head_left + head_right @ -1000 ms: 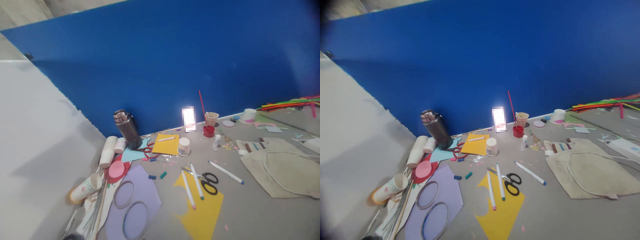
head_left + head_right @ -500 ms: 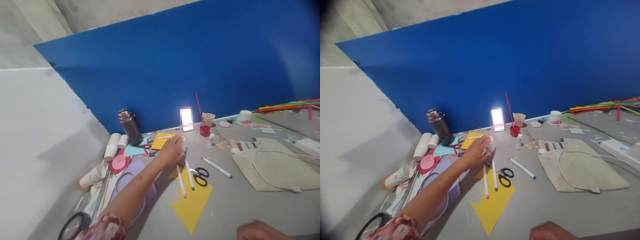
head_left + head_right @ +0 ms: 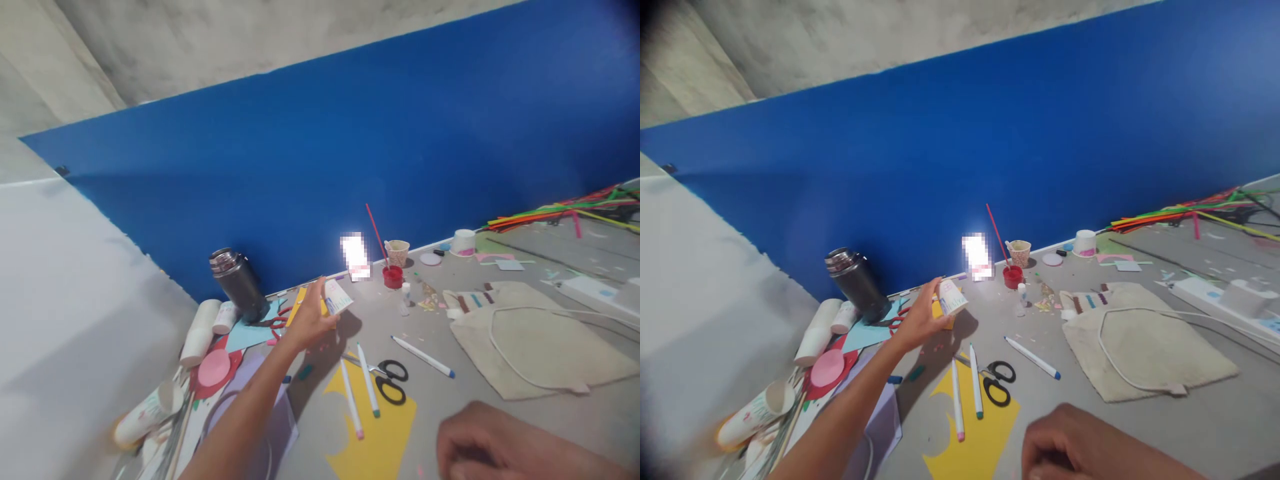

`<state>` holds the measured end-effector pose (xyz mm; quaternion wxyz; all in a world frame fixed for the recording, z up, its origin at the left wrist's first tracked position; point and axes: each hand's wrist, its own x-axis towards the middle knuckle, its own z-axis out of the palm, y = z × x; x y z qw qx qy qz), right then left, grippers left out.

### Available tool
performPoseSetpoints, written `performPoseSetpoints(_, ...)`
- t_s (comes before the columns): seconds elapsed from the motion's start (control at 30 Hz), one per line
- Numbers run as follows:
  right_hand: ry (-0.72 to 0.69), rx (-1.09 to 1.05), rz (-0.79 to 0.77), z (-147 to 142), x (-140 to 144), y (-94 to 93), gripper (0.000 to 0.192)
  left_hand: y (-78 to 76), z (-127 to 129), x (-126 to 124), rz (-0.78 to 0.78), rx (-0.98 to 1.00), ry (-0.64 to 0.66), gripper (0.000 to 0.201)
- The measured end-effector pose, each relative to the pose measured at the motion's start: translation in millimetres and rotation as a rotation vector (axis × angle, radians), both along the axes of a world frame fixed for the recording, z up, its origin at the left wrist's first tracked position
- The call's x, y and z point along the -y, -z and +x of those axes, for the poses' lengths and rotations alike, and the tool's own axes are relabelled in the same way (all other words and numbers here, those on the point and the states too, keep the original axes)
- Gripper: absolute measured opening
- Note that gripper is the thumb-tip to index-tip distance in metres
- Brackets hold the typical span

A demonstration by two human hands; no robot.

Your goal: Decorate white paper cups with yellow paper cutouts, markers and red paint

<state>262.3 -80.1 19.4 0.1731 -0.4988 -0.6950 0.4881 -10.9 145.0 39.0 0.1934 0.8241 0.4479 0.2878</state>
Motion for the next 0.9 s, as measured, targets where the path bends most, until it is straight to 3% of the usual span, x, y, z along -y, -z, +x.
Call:
performPoseSetpoints(0.13, 0.095, 0.124, 0.279, 8, -53, -40.8, 0.024, 1.6, -6, 62, -0.194, 0.371, -0.05, 0.074)
performPoseSetpoints(0.2, 0.267, 0.161, 0.418, 18, -88, -60.2, 0.028, 8.8, -9, 85, -0.198, 0.432, -0.046, 0.073)
performPoseSetpoints(0.33, 0.551, 0.219, 0.633, 32, -147, -91.7, 0.032, 26.3, -14, 97, -0.114, 0.474, -0.158, 0.073)
performPoseSetpoints(0.43, 0.576, 0.311, 0.707, 29, -180, -104.3, 0.034, 34.3, -18, 92, -0.069, 0.499, -0.199, 0.072)
performPoseSetpoints(0.57, 0.751, 0.561, 0.693, 25, -234, -107.3, 0.03, 41.4, -24, 84, -0.042, 0.511, -0.191, 0.071)
performPoseSetpoints(0.73, 0.816, 0.649, 0.552, 29, -303, -96.6, 0.048, 53.9, -30, 78, -0.106, 0.55, -0.157, 0.072)
performPoseSetpoints(0.9, 0.843, 0.692, 0.434, 32, -335, -82.8, 0.051, 57.5, -31, 76, -0.129, 0.568, -0.17, 0.077)
